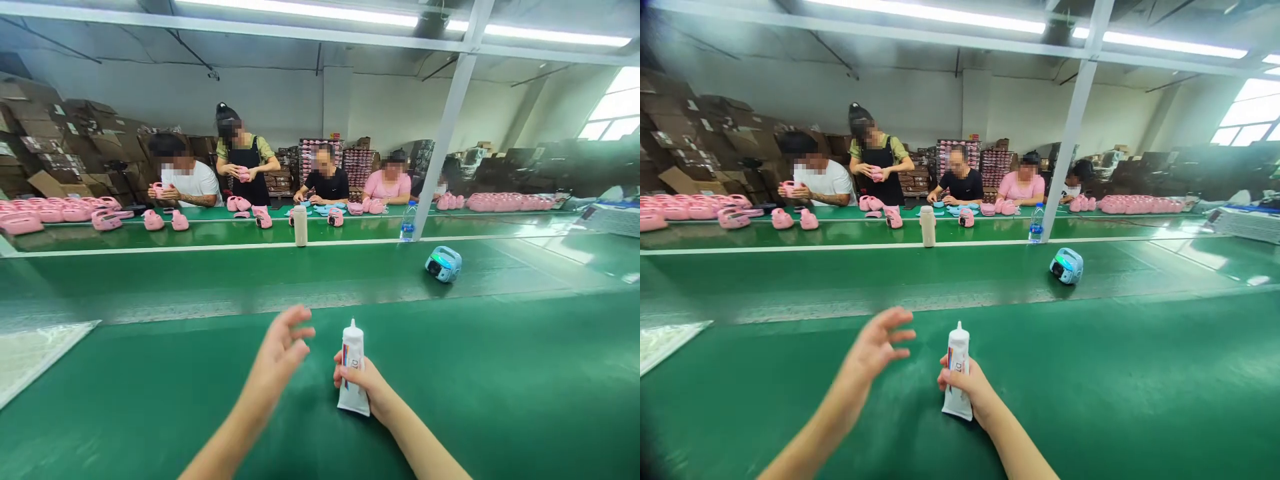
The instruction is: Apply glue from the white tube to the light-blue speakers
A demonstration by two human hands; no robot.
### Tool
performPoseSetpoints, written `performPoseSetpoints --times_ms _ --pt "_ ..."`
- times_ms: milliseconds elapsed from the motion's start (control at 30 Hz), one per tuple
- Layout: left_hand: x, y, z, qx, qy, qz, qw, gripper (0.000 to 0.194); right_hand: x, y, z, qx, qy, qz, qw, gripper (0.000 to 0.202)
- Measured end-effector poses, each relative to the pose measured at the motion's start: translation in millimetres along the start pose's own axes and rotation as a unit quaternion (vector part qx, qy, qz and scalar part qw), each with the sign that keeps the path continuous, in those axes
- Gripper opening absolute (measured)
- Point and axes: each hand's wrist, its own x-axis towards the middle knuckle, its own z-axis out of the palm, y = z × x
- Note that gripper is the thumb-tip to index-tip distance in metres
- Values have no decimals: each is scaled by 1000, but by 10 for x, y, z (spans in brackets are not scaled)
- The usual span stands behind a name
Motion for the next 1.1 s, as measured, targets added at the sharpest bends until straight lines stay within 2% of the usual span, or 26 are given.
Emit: performPoseSetpoints --times_ms 67,100,133,200,267,333,433,533,667,700,767,900,967,1033,1100 --pt "-177 -573 76 4 -57 -99 993 69 -18 -2 26 -10 -20 -4 1000 26" --pt "-280 -808 122 -5 -74 -120 990 73 -30 3 42 -13 -31 -5 999 29" --pt "-381 -984 171 -11 -99 -132 986 76 -45 13 62 -14 -41 -4 999 32" --pt "-550 -1145 259 -19 -109 -126 986 82 -77 47 115 -10 -57 3 998 36" --pt "-642 -1103 316 -23 -91 -122 988 84 -113 87 189 2 -65 14 998 36" --pt "-659 -970 331 -13 -66 -123 990 83 -157 111 283 17 -72 28 997 34" --pt "-624 -759 291 42 -49 -107 992 70 -259 61 440 31 -92 51 994 37" --pt "-597 -561 241 108 -60 -23 992 52 -410 -122 569 29 -136 83 987 50" --pt "-561 -281 269 124 -55 99 986 45 -596 -415 611 39 -196 107 974 67" --pt "-544 -220 291 124 -49 114 985 44 -624 -463 594 32 -196 98 975 68" --pt "-501 -129 338 130 -53 157 977 43 -648 -511 540 0 -174 61 983 56" --pt "-428 -68 407 134 -109 269 947 47 -608 -455 448 -98 -90 -62 989 35" --pt "-423 -63 440 100 -118 254 955 49 -579 -373 423 -173 -16 -160 972 20" --pt "-436 -63 486 48 -107 168 979 50 -559 -260 395 -248 62 -268 929 43" --pt "-448 -72 547 1 -73 36 997 51 -541 -128 355 -311 106 -344 880 60"
